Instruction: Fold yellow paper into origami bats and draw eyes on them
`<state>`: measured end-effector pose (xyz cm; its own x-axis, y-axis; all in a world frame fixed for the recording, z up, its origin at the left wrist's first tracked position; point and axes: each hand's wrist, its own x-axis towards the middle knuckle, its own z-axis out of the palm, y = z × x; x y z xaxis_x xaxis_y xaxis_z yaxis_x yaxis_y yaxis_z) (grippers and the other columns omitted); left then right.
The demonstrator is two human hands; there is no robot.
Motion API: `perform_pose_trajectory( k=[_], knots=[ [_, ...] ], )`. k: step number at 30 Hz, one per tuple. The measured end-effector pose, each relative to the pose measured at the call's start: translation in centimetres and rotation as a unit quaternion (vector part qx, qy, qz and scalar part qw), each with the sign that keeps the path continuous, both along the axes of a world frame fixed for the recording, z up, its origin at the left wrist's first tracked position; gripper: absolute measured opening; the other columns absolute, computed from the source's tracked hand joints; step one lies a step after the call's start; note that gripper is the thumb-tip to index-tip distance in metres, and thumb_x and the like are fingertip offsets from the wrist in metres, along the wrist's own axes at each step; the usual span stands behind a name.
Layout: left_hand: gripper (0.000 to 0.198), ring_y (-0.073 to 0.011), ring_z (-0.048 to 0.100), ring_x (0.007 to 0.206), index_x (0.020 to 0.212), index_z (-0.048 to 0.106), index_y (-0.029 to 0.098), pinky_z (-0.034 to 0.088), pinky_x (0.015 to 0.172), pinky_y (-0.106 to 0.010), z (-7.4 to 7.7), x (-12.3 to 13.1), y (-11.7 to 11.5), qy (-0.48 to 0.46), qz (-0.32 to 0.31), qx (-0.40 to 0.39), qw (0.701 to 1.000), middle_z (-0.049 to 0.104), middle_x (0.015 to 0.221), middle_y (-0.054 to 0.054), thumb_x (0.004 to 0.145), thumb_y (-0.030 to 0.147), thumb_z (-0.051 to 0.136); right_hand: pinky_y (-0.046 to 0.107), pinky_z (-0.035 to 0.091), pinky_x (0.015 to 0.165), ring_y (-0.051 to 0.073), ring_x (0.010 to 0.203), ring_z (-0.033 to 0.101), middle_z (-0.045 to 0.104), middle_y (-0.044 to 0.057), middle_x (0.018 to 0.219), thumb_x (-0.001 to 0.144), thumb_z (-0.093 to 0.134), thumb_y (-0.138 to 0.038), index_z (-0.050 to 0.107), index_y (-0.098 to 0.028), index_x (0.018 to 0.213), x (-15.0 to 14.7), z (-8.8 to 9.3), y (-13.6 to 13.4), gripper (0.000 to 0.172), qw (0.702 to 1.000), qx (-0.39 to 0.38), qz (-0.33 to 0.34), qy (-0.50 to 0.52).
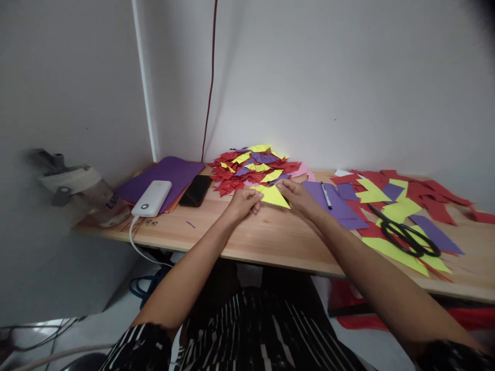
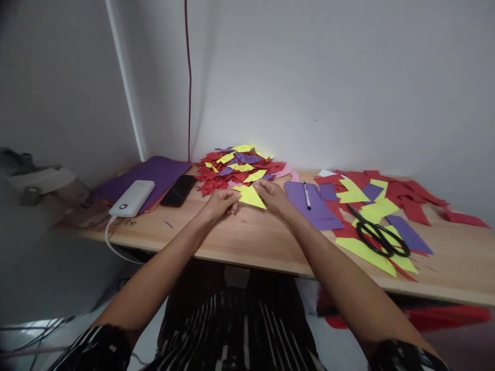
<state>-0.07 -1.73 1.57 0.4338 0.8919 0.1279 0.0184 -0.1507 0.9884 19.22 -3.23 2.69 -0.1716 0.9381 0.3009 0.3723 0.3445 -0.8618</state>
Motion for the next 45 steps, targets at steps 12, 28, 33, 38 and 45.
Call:
perform_pose_trajectory(
  k=[12,28,33,38,45],
  knots=[
    [0.035,-0.0039,0.044,0.037,0.061,0.053,0.012,0.025,0.039,-0.017,-0.1,0.0,0.1,-0.020,-0.014,-0.045,0.999,0.052,0.047,0.003,0.079,0.040,0.064,0.029,0.039,0.056,0.017,0.063,0.050,0.053,-0.001,0.063,0.088,0.049,-0.042,0.059,-0.023,0.097,0.1,0.0,0.4,0.023,1.000,0.026,0.007,0.006],
    [0.040,-0.0052,0.049,0.040,0.064,0.057,0.010,0.031,0.038,-0.015,-0.6,0.1,0.4,-0.011,-0.042,-0.052,0.998,0.057,0.052,-0.002,0.083,0.045,0.059,0.028,0.039,0.066,0.016,0.072,0.051,0.058,0.001,0.078,0.085,0.051,-0.036,0.058,-0.020,0.089,-0.1,0.0,-0.2,0.018,0.997,0.054,0.046,-0.037],
    [0.042,-0.0081,0.058,0.053,0.072,0.056,0.012,0.042,0.047,-0.017,-0.3,0.2,0.6,-0.026,-0.018,-0.043,0.999,0.057,0.064,-0.002,0.081,0.053,0.060,0.026,0.034,0.058,0.014,0.064,0.044,0.050,-0.001,0.070,0.086,0.048,-0.038,0.054,-0.019,0.079,0.0,0.2,-0.3,0.021,0.997,0.043,0.031,-0.060],
    [0.040,-0.0044,0.050,0.051,0.070,0.057,0.012,0.041,0.049,-0.016,0.4,0.1,0.0,-0.020,-0.012,-0.021,1.000,0.052,0.064,0.002,0.073,0.050,0.069,0.026,0.031,0.056,0.013,0.062,0.042,0.047,-0.002,0.066,0.085,0.047,-0.035,0.051,-0.019,0.073,0.1,0.1,-0.2,0.020,0.995,0.038,0.008,-0.089],
    [0.018,-0.0052,0.044,0.042,0.063,0.061,0.010,0.030,0.042,-0.017,-0.7,0.3,0.5,0.041,0.012,0.009,0.999,0.055,0.051,0.003,0.068,0.025,0.069,0.027,0.034,0.058,0.014,0.062,0.045,0.052,-0.001,0.065,0.085,0.049,-0.033,0.054,-0.019,0.074,-0.4,-0.3,-0.5,0.018,0.988,0.076,0.001,-0.135]
  ],
)
